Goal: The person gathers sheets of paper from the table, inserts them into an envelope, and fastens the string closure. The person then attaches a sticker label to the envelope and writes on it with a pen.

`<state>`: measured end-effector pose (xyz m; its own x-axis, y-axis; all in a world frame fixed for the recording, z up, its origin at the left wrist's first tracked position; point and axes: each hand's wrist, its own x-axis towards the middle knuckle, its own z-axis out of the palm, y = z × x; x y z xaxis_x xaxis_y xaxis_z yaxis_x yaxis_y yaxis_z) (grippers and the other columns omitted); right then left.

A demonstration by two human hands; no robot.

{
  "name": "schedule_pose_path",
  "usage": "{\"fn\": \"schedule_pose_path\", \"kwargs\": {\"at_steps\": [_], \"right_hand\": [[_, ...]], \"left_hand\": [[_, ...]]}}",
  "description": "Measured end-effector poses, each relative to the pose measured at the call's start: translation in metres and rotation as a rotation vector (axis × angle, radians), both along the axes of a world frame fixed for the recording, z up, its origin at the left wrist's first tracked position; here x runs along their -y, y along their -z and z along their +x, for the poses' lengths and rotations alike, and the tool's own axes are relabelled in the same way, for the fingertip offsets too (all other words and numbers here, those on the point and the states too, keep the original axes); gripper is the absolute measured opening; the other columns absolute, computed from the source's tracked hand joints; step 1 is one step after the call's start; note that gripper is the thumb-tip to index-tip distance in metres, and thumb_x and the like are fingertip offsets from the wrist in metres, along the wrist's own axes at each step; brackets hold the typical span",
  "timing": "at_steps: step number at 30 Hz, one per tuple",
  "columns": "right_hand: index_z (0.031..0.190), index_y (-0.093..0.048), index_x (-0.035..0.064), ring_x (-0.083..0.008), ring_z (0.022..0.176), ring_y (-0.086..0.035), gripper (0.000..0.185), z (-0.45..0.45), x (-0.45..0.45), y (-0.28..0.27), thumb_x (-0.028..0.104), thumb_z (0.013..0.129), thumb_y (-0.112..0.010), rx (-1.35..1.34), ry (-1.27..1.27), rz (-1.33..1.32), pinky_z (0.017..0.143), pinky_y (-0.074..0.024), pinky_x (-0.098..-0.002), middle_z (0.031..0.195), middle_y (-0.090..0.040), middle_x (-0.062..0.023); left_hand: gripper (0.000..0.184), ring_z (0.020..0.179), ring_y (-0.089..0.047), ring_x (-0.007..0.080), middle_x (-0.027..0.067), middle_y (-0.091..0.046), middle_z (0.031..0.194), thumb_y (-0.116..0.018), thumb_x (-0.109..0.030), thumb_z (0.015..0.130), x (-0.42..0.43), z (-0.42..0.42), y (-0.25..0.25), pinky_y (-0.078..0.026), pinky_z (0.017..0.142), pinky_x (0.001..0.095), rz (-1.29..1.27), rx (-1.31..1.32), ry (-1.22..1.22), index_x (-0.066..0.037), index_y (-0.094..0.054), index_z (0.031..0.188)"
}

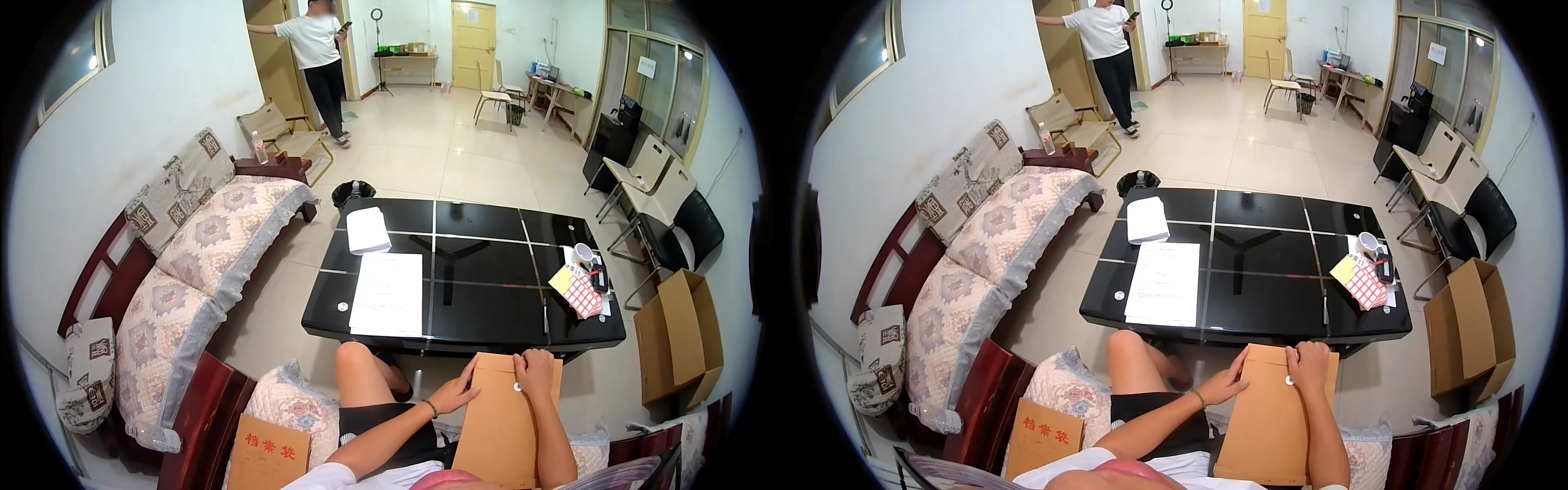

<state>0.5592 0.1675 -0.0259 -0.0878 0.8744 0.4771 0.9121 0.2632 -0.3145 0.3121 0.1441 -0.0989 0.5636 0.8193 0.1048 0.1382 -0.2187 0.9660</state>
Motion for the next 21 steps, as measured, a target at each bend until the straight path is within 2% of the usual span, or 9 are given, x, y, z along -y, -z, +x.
{"fn": "schedule_pose_path", "kwargs": {"at_steps": [10, 21], "right_hand": [[0.072, -0.060, 0.0035, -0.0344, 0.079, -0.056, 0.029, 0.000, 0.000, 0.000, 0.025, 0.089, -0.071, -0.010, -0.010, 0.006, 0.089, -0.0419, -0.0477, 0.074, -0.060, -0.0130], [0.071, -0.060, 0.0035, -0.0345, 0.078, -0.056, 0.029, 0.001, -0.001, 0.001, 0.024, 0.089, -0.071, -0.005, -0.008, 0.010, 0.088, -0.0422, -0.0478, 0.073, -0.060, -0.0129]], "left_hand": [[0.086, 0.120, -0.063, 0.0436, 0.0304, -0.060, 0.132, -0.049, -0.041, 0.105, 0.000, 0.000, -0.001, -0.047, 0.104, 0.0435, -0.004, -0.005, 0.005, -0.016, 0.008, 0.164], [0.086, 0.123, -0.061, 0.0437, 0.0307, -0.058, 0.136, -0.048, -0.041, 0.105, -0.001, 0.001, 0.002, -0.046, 0.105, 0.0433, -0.010, -0.015, 0.015, -0.014, 0.008, 0.164]]}}
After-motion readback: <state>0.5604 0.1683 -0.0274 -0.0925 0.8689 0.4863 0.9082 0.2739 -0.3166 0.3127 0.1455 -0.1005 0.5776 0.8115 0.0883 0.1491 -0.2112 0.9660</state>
